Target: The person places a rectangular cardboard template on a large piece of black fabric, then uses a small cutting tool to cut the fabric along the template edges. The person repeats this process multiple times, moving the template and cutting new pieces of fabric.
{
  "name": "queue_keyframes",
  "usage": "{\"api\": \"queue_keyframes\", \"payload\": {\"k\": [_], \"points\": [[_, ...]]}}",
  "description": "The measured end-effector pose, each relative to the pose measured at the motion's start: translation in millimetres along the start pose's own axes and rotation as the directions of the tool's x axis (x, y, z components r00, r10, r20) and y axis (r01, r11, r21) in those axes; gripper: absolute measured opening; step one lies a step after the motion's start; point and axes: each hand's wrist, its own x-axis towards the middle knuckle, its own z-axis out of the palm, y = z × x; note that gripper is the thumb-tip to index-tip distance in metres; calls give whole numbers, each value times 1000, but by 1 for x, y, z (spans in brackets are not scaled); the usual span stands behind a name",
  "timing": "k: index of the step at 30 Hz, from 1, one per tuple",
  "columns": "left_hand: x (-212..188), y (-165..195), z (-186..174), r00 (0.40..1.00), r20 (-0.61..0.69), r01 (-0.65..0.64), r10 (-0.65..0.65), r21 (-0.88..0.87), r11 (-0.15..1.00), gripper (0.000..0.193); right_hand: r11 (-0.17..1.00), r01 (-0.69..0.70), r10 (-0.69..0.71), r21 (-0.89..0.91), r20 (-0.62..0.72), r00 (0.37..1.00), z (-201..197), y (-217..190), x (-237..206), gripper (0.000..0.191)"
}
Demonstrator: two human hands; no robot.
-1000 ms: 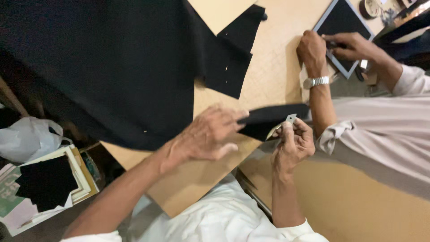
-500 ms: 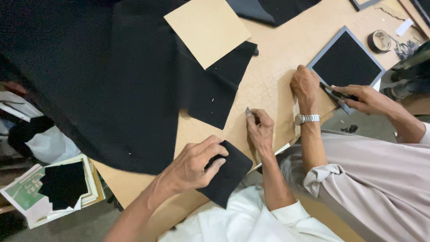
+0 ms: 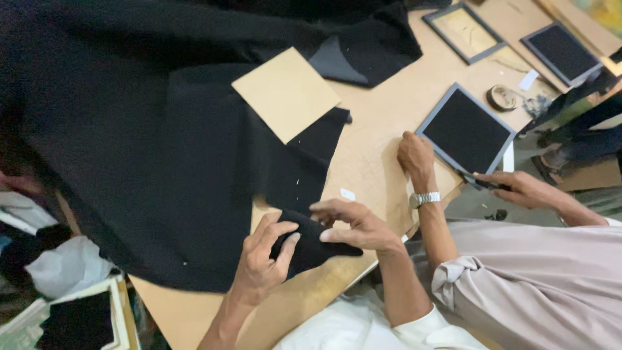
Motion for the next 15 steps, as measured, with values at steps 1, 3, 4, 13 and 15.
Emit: {"api": "queue_keyframes", "payload": {"k": [1,3,4,13,15], "points": [[2,1,-1,1000,-5,-17,17,17,1000,32,984,39,-33,-173,35,999,2,-6,6,34],[6,3,-5,997,-66,-31,34,50,998,41,952,19,-6,-307,45,999,-2,-16,27,28],[7,2,-7,995,-95,-31,37,68,997,45,930,6,12,-367,48,999,-5,-21,39,25],[-42,-92,-50,833,-479,540,-278,593,597,66,920,215,-299,-329,-232,926,-134,-53,211,26],[-59,-118,-75,713,-537,701,-451,558,444,65,899,327,-389,-290,-192,901,-183,-57,252,20]]}}
